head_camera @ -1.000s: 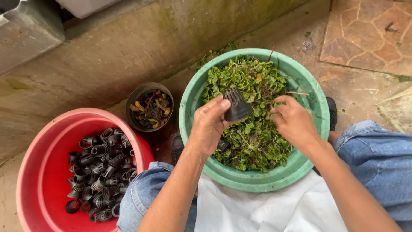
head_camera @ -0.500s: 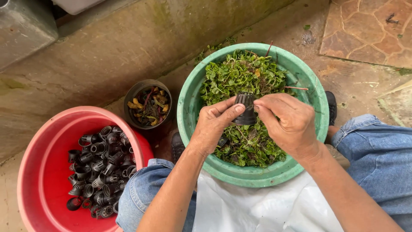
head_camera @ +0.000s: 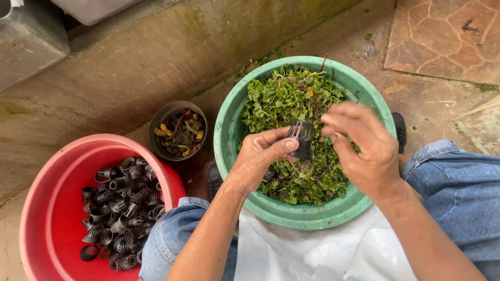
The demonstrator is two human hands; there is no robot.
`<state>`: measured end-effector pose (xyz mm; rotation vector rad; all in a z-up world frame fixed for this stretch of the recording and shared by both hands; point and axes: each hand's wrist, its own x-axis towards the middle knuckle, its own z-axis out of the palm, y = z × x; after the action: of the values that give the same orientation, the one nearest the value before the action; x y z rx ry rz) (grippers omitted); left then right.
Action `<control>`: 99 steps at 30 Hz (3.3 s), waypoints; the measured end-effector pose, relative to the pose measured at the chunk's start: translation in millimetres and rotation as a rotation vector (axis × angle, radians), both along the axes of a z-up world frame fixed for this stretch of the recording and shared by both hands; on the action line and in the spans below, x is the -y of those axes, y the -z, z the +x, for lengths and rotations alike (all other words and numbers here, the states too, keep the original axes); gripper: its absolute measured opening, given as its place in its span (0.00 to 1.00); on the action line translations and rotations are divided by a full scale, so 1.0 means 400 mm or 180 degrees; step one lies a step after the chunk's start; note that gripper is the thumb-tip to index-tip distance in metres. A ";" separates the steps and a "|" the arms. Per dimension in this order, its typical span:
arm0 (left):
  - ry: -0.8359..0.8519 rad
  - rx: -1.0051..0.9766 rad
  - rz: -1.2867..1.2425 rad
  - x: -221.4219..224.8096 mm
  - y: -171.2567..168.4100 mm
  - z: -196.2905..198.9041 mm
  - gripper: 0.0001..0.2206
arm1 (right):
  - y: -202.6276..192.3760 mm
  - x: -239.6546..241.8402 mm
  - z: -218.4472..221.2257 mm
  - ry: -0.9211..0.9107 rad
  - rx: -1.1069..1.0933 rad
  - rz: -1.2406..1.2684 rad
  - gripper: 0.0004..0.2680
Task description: The recorder is sorting through a basin of green plants, picking out usable stems and discarding waste while working near containers of hydroponic net pots.
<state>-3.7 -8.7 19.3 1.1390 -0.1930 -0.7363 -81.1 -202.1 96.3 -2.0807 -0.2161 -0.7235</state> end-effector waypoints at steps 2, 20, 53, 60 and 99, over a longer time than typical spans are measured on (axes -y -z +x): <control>0.0005 0.0020 0.0010 0.002 -0.003 -0.001 0.24 | 0.028 -0.002 -0.010 0.0070 -0.0017 -0.0281 0.08; 0.0002 0.0743 0.0174 -0.009 -0.045 -0.007 0.25 | 0.144 0.077 0.018 0.1127 -0.0435 -0.1477 0.11; -0.0363 0.0084 0.1127 0.018 0.069 -0.013 0.23 | 0.200 0.204 0.019 0.0286 -0.2955 0.0578 0.27; 0.0221 -0.0674 -0.0301 0.024 0.010 -0.016 0.29 | 0.047 0.052 -0.033 -0.0372 -0.1033 -0.0837 0.24; -0.2822 0.3056 0.2715 0.100 0.030 -0.033 0.25 | 0.241 -0.030 0.171 -0.0255 -0.1778 0.0679 0.09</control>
<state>-16.8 -48.6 7.3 2.1168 -0.1426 0.6473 -12.8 -190.1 -0.1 -1.9697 0.0882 -0.0930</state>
